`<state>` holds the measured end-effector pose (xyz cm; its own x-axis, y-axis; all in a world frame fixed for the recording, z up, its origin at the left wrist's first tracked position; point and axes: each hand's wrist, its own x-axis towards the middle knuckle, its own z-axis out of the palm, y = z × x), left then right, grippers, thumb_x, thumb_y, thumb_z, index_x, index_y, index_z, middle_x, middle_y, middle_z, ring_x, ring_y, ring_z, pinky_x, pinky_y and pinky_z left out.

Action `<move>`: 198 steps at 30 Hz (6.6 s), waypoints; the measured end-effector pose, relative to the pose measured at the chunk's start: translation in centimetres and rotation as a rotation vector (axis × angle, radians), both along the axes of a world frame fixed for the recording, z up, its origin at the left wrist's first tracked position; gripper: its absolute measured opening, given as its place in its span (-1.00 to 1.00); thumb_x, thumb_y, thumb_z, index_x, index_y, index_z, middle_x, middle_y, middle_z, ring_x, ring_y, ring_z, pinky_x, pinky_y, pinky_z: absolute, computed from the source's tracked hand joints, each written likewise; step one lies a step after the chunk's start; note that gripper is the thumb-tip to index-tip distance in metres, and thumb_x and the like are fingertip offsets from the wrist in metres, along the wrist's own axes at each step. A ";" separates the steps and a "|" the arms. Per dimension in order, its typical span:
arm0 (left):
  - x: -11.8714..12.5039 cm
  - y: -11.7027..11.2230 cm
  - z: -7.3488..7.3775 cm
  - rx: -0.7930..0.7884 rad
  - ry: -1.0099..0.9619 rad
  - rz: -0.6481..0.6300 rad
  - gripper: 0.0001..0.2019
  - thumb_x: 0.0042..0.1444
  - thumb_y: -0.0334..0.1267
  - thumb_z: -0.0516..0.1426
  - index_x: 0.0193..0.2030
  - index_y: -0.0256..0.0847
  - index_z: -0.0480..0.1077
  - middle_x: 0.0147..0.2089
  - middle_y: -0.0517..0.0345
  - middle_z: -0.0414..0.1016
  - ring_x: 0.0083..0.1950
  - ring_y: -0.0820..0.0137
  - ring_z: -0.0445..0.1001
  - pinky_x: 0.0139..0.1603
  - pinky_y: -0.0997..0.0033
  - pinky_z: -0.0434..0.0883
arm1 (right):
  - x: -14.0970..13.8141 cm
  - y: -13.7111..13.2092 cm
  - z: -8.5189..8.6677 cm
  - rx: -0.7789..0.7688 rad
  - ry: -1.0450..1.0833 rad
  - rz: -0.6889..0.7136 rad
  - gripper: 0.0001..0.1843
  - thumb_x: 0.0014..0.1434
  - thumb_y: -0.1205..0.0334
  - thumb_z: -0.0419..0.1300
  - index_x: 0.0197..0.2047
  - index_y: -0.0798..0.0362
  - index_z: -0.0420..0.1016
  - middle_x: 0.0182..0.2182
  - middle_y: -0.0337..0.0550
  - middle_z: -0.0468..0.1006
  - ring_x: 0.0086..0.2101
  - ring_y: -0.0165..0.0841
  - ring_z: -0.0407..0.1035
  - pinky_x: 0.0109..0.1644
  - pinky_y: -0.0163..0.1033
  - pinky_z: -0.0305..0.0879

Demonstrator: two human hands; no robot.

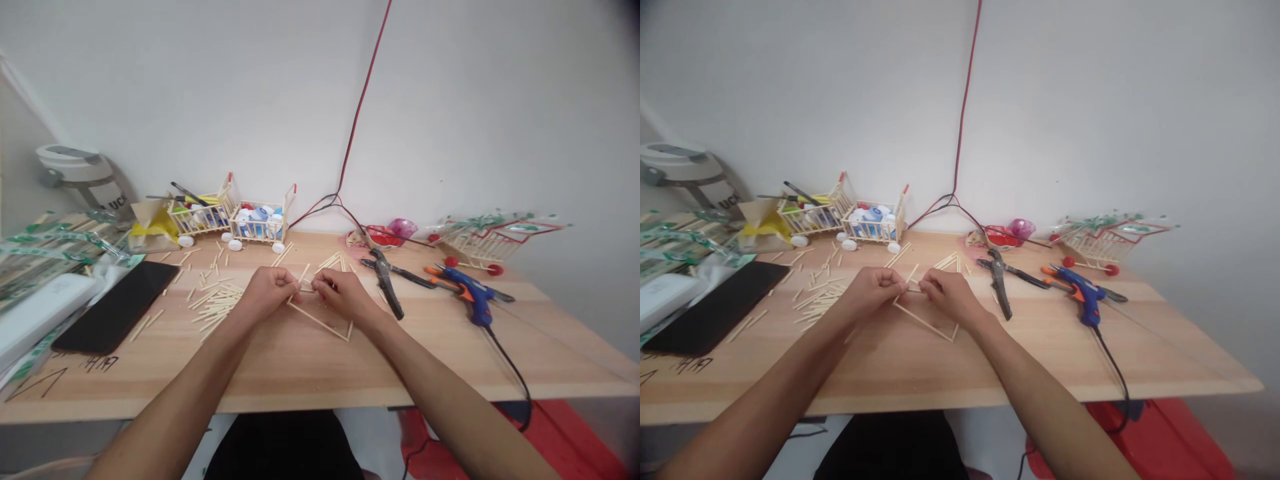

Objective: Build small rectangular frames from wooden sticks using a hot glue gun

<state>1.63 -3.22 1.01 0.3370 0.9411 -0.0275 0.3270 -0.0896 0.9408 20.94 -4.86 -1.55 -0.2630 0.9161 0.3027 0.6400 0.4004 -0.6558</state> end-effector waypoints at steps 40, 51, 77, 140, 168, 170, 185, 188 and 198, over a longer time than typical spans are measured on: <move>-0.4 -0.5 -0.4 0.004 -0.009 -0.031 -0.81 -0.07 -0.24 0.15 -0.49 -0.35 0.48 -0.52 0.09 0.53 -0.55 0.52 0.28 -0.52 0.56 0.14 | -0.1 -0.3 -0.3 -0.017 -0.009 -0.001 -0.79 0.19 0.22 0.06 -0.46 0.04 0.36 -0.62 -0.32 0.38 -0.56 -0.45 0.20 -0.44 -0.34 0.07; -0.4 -0.4 -0.5 -0.017 -0.029 -0.026 -0.82 -0.08 -0.24 0.17 -0.53 -0.35 0.45 -0.56 0.11 0.51 -0.62 0.58 0.15 -0.59 0.57 0.06 | -0.1 -0.4 -0.2 -0.025 -0.026 -0.015 -0.77 0.20 0.20 0.07 -0.48 0.04 0.35 -0.62 -0.31 0.37 -0.55 -0.44 0.21 -0.45 -0.33 0.06; -0.4 -0.4 -0.6 -0.024 -0.021 -0.017 -0.84 -0.10 -0.26 0.16 -0.52 -0.35 0.45 -0.56 0.10 0.51 -0.62 0.57 0.17 -0.61 0.58 0.08 | -0.1 -0.4 -0.3 -0.008 -0.047 -0.021 -0.77 0.20 0.20 0.06 -0.47 0.04 0.36 -0.61 -0.30 0.38 -0.55 -0.45 0.20 -0.45 -0.33 0.05; -0.5 -0.6 -0.5 -0.011 0.011 -0.027 -0.84 -0.08 -0.27 0.16 -0.51 -0.35 0.46 -0.56 0.15 0.50 -0.60 0.58 0.20 -0.59 0.60 0.09 | 0.0 -0.6 -0.2 0.028 -0.074 0.000 -0.77 0.21 0.22 0.06 -0.47 0.03 0.39 -0.59 -0.29 0.44 -0.52 -0.43 0.26 -0.41 -0.34 0.10; -0.3 -0.6 -0.3 -0.043 0.013 -0.016 -0.86 -0.08 -0.29 0.17 -0.53 -0.34 0.43 -0.60 0.18 0.47 -0.61 0.58 0.21 -0.59 0.60 0.08 | 0.0 -0.5 -0.4 0.037 -0.073 -0.016 -0.76 0.21 0.21 0.07 -0.47 0.04 0.39 -0.58 -0.29 0.44 -0.52 -0.44 0.26 -0.40 -0.35 0.09; -0.3 -0.6 -0.3 -0.039 0.016 -0.016 -0.87 -0.08 -0.30 0.17 -0.53 -0.34 0.43 -0.60 0.18 0.47 -0.61 0.57 0.23 -0.58 0.60 0.10 | 0.0 -0.5 -0.4 0.039 -0.076 -0.015 -0.76 0.21 0.21 0.07 -0.48 0.04 0.38 -0.57 -0.29 0.45 -0.51 -0.44 0.26 -0.40 -0.35 0.09; -0.2 -0.8 0.1 -0.047 0.039 -0.008 -0.87 -0.07 -0.32 0.17 -0.54 -0.34 0.42 -0.64 0.22 0.42 -0.62 0.59 0.19 -0.60 0.59 0.05 | -0.1 -0.6 0.0 0.054 -0.111 -0.002 -0.77 0.21 0.24 0.07 -0.49 0.03 0.36 -0.56 -0.29 0.45 -0.50 -0.45 0.26 -0.38 -0.35 0.07; -0.3 -0.7 0.1 -0.042 0.047 -0.011 -0.86 -0.07 -0.30 0.17 -0.52 -0.34 0.43 -0.60 0.19 0.46 -0.61 0.58 0.20 -0.59 0.59 0.06 | 0.0 -0.6 -0.1 0.058 -0.114 -0.008 -0.78 0.20 0.24 0.08 -0.48 0.03 0.37 -0.56 -0.29 0.46 -0.50 -0.45 0.27 -0.38 -0.35 0.07; -0.3 -0.6 -0.1 -0.012 0.039 -0.033 -0.84 -0.07 -0.27 0.16 -0.53 -0.35 0.44 -0.55 0.12 0.51 -0.57 0.54 0.26 -0.53 0.57 0.14 | 0.1 -0.3 -0.4 0.080 -0.117 -0.006 -0.79 0.21 0.25 0.10 -0.46 0.04 0.41 -0.57 -0.30 0.47 -0.51 -0.46 0.28 -0.37 -0.36 0.07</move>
